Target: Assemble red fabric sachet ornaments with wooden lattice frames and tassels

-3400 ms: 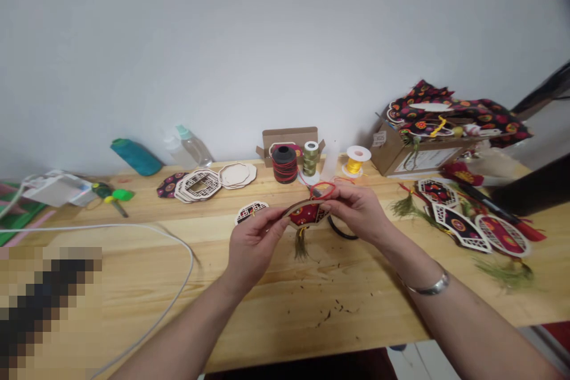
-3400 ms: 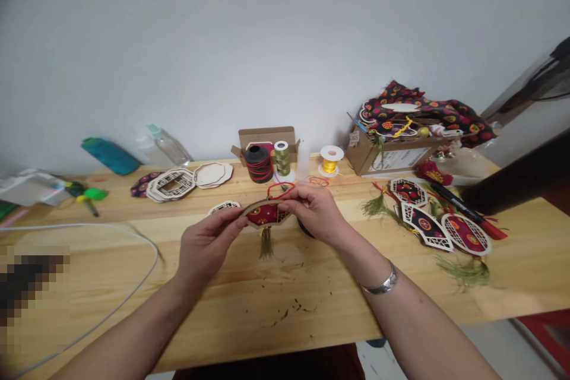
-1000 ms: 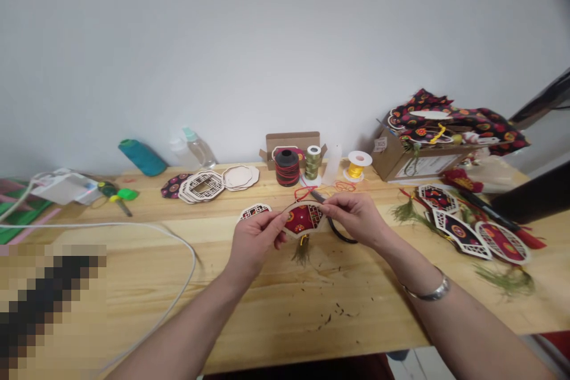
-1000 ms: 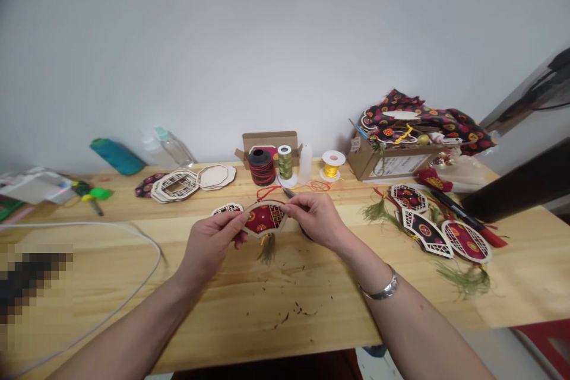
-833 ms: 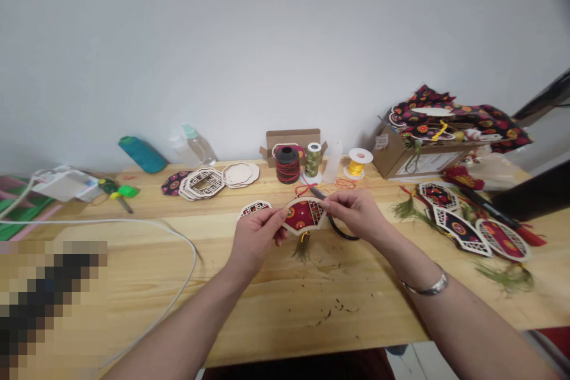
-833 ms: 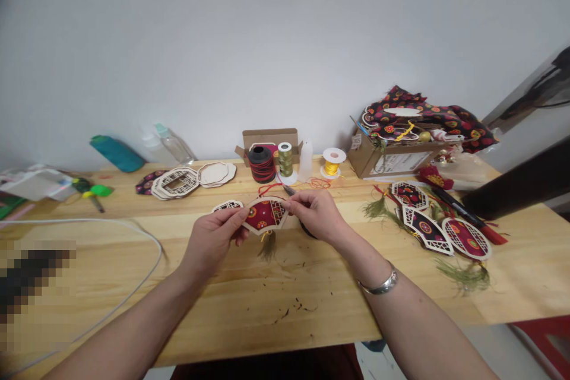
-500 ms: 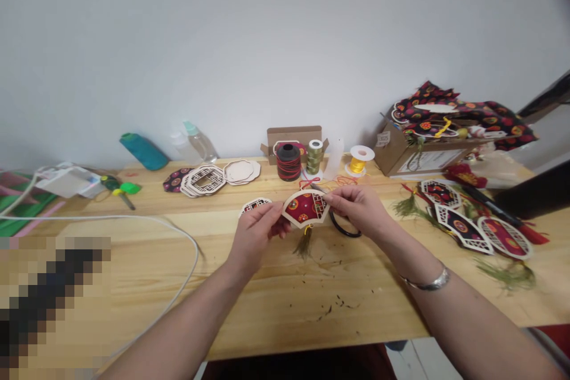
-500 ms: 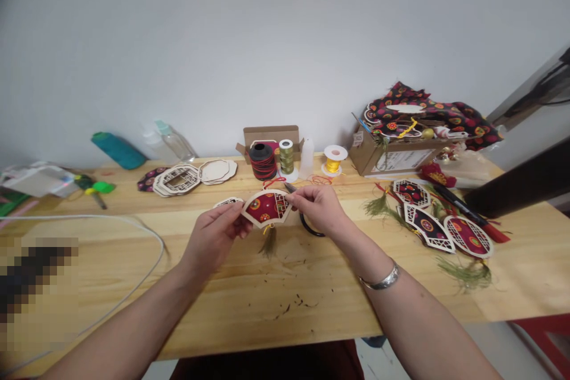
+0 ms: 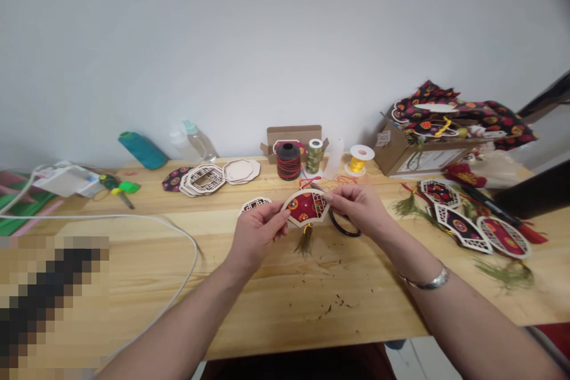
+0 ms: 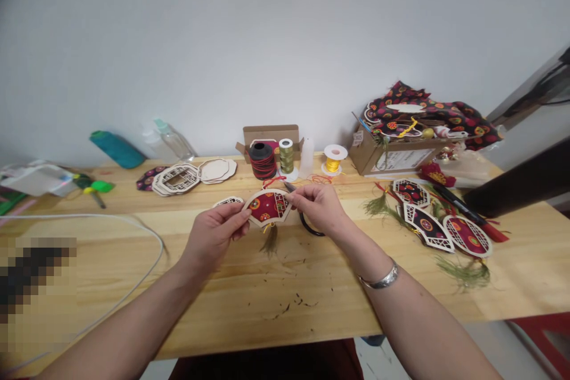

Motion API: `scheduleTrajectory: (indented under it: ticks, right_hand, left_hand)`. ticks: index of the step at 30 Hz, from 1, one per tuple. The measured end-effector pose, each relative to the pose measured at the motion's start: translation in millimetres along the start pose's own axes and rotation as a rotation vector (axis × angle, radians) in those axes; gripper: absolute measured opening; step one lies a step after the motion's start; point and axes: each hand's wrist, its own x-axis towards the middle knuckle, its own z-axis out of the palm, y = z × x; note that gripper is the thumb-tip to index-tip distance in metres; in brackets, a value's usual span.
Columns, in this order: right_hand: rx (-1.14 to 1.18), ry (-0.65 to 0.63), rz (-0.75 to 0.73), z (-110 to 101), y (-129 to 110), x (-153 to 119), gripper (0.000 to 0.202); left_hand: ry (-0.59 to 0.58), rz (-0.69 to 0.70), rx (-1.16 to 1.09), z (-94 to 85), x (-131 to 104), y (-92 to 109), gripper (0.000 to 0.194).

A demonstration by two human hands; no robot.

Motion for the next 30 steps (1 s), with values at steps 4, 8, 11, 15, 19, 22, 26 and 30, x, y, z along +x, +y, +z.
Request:
scheduleTrajectory:
  ticks: [4,8,11,15,19,22,26,30]
  right_hand:
    - [0.035,-0.049,0.009,-0.1,-0.6,0.7,0.034]
    - [0.058,-0.052,0.013,1.0,-0.6,0.9,0.037]
    - [0.088,-0.057,0.025,2.2,-0.4,0.9,0.04]
    - [0.097,-0.043,0.03,3.6,0.0,0.3,0.04]
    - [0.098,-0.036,0.032,5.6,-0.5,-0.5,0.041]
    - [0.108,-0.035,0.043,7.1,-2.0,-1.1,0.042]
    - [0.101,-0.034,0.04,8.1,-2.9,-1.3,0.041]
    - [0.114,-0.016,0.034,8.2,-0.4,-0.7,0.038]
  left_hand:
    - [0.0,0.015,0.053,0.6,-0.5,3.6,0.026]
    - [0.004,0.02,0.033,0.2,0.3,2.9,0.026]
    - [-0.005,0.011,-0.044,-0.1,1.1,-0.6,0.023]
    - [-0.007,0.018,-0.125,0.8,0.9,-4.8,0.021]
    - [0.009,0.047,-0.112,2.5,-1.0,-4.9,0.022]
    - [-0.034,0.027,-0.166,4.2,-2.4,-1.8,0.024]
    - [-0.074,0.007,-0.219,6.7,-2.7,1.1,0.028]
    - [-0.083,-0.003,-0.195,8.0,-2.4,0.0,0.039]
